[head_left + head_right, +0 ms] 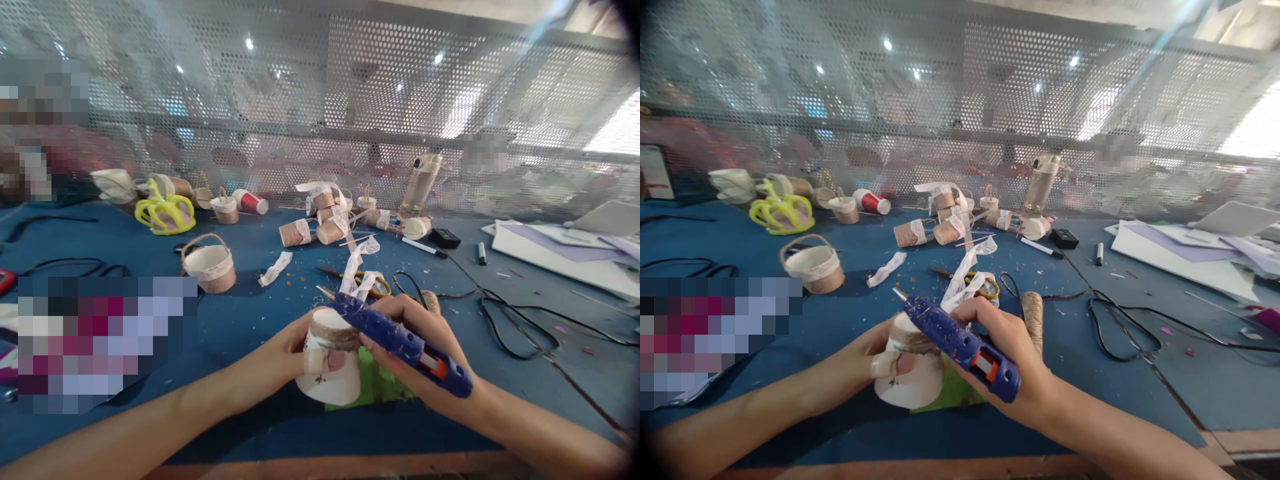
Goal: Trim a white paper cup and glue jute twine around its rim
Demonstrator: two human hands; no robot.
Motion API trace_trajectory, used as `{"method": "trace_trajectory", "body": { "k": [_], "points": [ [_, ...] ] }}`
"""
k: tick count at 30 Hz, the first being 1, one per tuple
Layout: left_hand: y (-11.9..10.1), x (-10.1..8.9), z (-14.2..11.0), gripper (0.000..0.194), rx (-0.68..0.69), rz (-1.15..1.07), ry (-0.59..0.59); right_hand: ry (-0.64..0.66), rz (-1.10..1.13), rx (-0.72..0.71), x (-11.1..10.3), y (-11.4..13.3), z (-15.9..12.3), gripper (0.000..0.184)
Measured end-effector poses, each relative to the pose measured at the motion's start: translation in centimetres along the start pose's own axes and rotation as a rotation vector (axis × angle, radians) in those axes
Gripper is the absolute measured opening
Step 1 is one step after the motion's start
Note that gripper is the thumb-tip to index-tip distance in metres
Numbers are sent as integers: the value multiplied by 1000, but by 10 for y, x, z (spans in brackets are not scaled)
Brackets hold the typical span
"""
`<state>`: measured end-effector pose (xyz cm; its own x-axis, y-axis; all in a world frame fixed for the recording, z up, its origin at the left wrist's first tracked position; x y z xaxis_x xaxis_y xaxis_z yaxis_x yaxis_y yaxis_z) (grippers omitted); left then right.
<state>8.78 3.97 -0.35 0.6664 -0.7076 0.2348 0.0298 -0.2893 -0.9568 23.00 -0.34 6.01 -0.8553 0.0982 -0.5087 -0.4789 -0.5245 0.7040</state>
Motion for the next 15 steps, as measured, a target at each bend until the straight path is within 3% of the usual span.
{"method": "trace_trajectory", "body": {
  "k": [15],
  "points": [
    [-2,0,-3,46,23,21,13,-5,127,124,3,-7,-4,12]
  ]
}}
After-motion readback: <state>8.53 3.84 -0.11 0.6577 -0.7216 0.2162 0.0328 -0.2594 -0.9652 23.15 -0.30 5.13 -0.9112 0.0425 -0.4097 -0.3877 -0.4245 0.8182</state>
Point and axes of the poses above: each hand's wrist, its own z-axis towards the middle knuckle, its own x-axis out of the palm, y = z × x, the point moved 8 cm from there along z, towards the middle knuckle, and after that the axes turned 4 degrees about -y, right-handed, at the moved point
